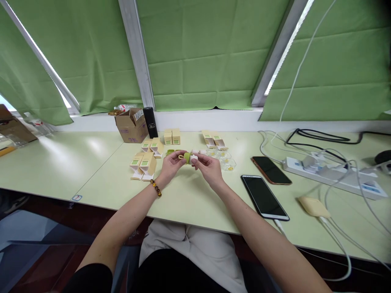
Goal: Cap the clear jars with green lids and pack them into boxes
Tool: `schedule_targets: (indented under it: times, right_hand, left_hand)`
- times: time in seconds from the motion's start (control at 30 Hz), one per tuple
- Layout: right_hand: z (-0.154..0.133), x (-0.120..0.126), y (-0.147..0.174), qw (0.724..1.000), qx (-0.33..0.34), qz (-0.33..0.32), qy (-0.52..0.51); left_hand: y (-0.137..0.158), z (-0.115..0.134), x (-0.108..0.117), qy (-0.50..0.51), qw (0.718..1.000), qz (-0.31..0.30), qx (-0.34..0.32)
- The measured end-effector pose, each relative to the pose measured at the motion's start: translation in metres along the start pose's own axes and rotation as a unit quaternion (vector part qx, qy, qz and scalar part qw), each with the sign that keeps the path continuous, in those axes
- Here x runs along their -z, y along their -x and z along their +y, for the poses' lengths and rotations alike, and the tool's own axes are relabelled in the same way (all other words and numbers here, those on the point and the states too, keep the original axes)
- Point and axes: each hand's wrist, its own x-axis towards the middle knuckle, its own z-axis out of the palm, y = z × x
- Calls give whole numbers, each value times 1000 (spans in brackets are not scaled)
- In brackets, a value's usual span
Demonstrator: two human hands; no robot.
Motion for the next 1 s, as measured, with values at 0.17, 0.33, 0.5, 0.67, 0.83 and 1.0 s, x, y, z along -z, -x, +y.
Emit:
schedule_targets:
  times: [0.17,0.33,0.5,0.67,0.83,1.0]
  right_hand:
    - [4,0,0,1000,11,-6,25]
    - [2,2,1,999,16,-14,38]
    - [-1,2,3,998,22,-26,52]
    - [-2,0,4,997,24,-41,57]
    - [0,-1,4,998,26,-28,51]
    - [3,0,4,998,23,-7,49]
  left_hand:
    - [0,0,-1,5,1000,-14,11]
    - [0,-1,-1,-5,1000,-9,19]
    - [1,1,-1,-22,1000,-6,18]
    - [1,1,-1,-41,999,-16,10]
    - [2,1,-3,-43,999,-18,6]
    - [5,-4,-6,-64,998,-6,-9]
